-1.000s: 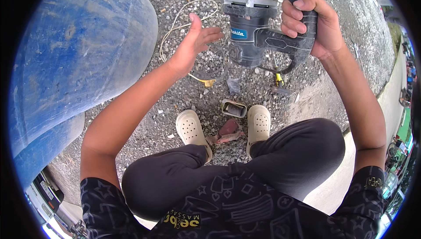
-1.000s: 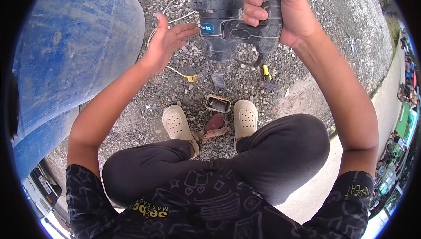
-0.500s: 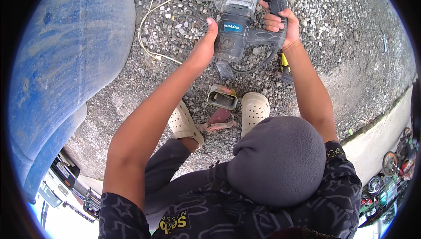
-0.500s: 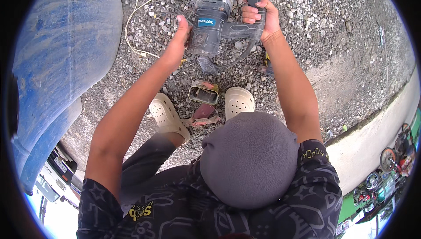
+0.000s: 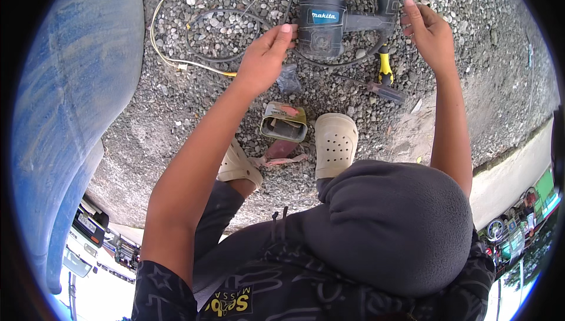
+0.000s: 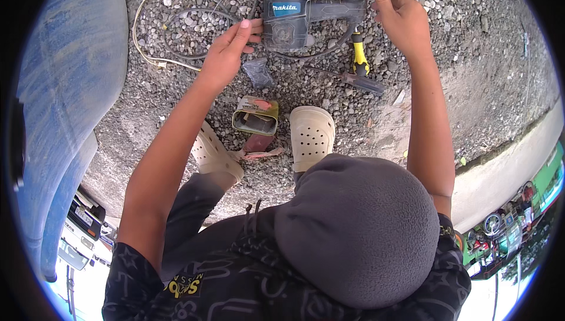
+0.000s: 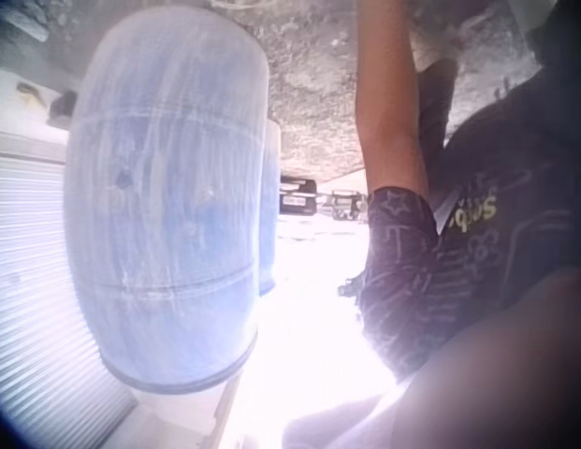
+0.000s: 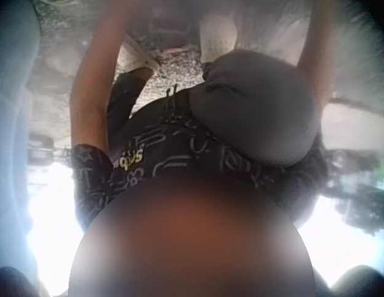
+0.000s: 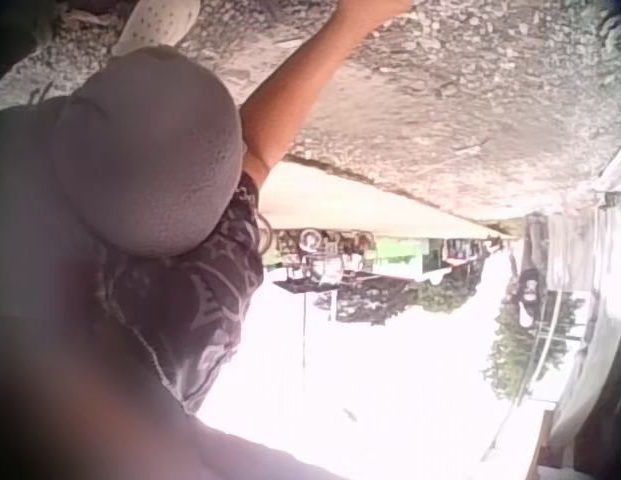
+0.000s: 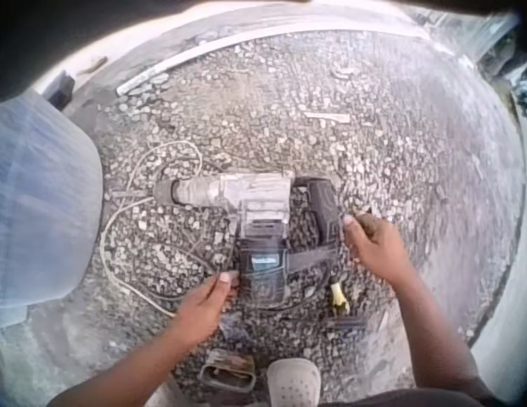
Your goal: The person sits on a gravel surface and works on a disassembled power tool. They open a small container, remove a small component, and use a screwdriver to adjust parts of the tool's casing.
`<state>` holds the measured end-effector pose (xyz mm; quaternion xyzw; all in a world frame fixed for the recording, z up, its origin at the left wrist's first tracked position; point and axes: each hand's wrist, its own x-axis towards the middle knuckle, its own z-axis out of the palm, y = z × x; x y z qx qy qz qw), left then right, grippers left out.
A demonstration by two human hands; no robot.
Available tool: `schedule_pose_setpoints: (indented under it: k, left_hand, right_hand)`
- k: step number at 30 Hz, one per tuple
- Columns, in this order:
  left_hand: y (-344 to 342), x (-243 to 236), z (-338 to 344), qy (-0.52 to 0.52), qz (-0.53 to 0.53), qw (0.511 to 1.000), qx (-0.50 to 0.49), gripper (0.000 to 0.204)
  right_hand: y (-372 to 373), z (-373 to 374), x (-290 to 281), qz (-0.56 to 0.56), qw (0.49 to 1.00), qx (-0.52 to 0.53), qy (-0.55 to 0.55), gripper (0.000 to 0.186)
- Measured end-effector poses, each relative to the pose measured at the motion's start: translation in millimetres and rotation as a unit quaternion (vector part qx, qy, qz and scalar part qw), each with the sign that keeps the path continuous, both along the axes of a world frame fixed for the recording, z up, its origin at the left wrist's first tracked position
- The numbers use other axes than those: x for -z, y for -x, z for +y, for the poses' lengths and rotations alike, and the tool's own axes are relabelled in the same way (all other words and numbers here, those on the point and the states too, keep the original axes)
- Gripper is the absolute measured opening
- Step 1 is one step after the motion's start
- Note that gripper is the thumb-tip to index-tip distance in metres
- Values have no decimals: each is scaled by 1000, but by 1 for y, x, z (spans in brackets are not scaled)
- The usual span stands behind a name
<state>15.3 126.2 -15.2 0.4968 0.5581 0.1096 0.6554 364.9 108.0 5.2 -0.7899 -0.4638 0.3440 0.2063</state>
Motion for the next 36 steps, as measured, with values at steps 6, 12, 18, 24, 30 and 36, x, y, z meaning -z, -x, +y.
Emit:
schedule_pose_setpoints:
  k: [6,12,18,24,30,36]
  left_hand:
    - [-25,2,-8,-32,84,992,-88,79]
    - [-40,6,-14,-120,145,982,-31,96]
    - [28,-7,6,7,10,999,47,34]
    - [50,-21,13,-115,26,987,108,37]
    - [-5,4,-4,-377,-67,914,134,58]
    - [-16,27,-5,-404,-72,904,116,58]
  right_hand:
    - [11,-64,14,-46,992,-22,113,67]
    - [35,-97,35,-167,969,-151,104,52]
    - [26,-122,10,-123,987,-48,93,36]
    - [3,-152,-128,-171,959,-33,225,40]
    - [34,-95,-248,-191,950,-186,164,30]
    - [117,-48,-263,-290,871,-397,13,23]
